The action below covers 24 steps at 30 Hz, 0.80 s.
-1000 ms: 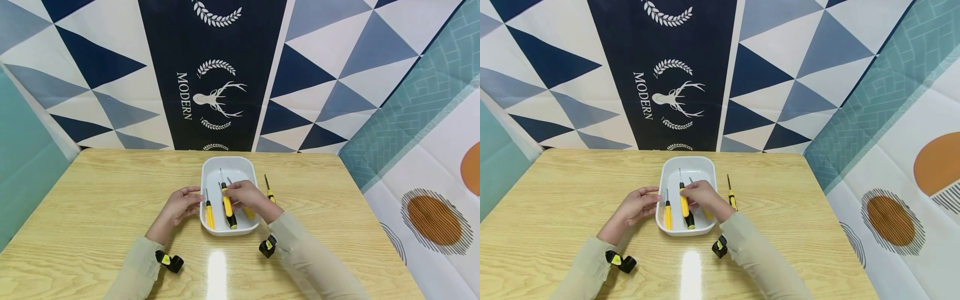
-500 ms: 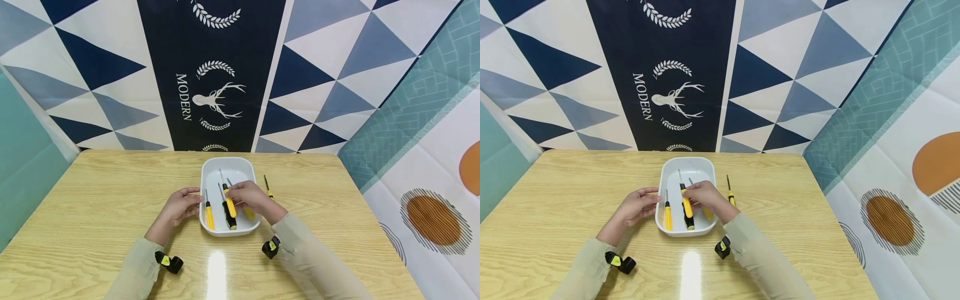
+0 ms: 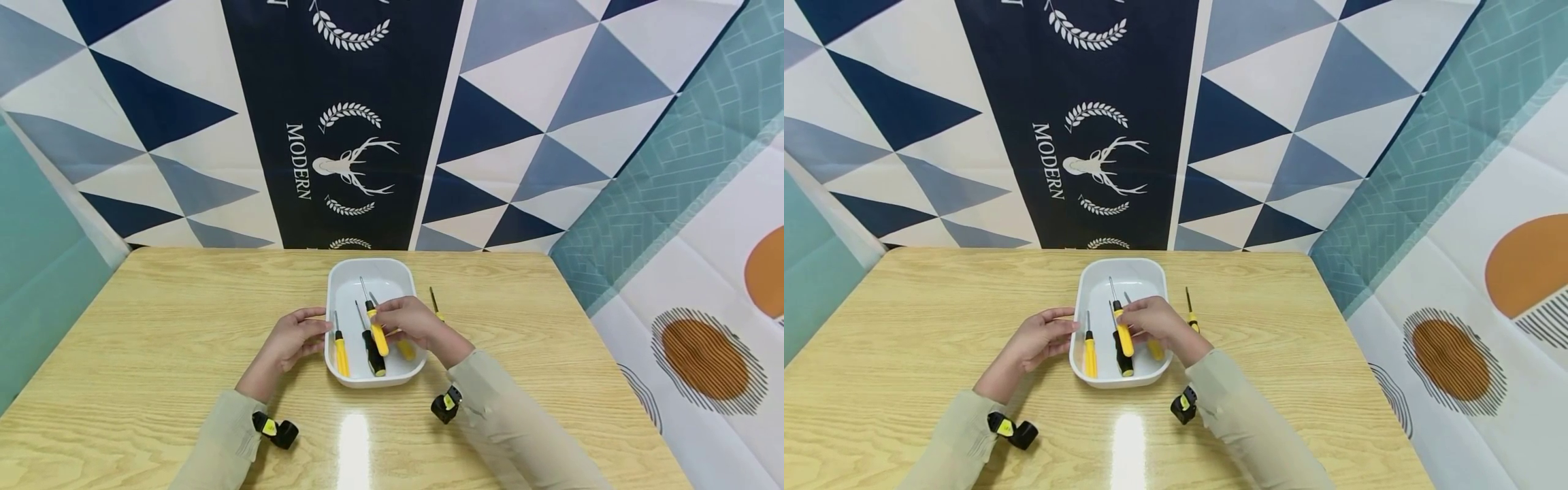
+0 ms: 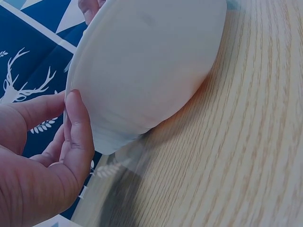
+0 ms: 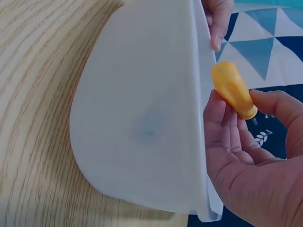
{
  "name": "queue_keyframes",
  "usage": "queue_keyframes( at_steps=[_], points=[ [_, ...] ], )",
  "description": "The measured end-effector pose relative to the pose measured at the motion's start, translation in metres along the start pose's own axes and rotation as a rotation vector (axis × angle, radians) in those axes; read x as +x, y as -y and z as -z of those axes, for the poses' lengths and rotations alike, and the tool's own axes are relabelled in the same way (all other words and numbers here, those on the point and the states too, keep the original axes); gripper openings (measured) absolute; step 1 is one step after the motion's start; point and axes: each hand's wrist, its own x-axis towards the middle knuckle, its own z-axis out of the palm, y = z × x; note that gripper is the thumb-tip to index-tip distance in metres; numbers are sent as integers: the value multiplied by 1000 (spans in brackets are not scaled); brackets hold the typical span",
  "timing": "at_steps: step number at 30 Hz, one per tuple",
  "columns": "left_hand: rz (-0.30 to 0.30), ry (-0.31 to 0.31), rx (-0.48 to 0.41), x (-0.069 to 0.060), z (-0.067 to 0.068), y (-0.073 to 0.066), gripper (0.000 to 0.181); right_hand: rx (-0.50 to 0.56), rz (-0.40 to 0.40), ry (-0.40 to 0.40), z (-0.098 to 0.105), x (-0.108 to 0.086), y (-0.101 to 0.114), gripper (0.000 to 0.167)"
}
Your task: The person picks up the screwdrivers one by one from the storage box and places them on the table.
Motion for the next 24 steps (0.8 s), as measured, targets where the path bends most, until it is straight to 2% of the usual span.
queue_keyframes(
  at_steps=[17, 24],
  points=[
    [0, 5, -1, -2, 1, -1, 50, -12, 10, 0, 12, -9, 3, 35],
    [4, 7, -2, -2, 1, -1, 50, -9, -18, -39, 15, -7, 2, 34]
  ],
)
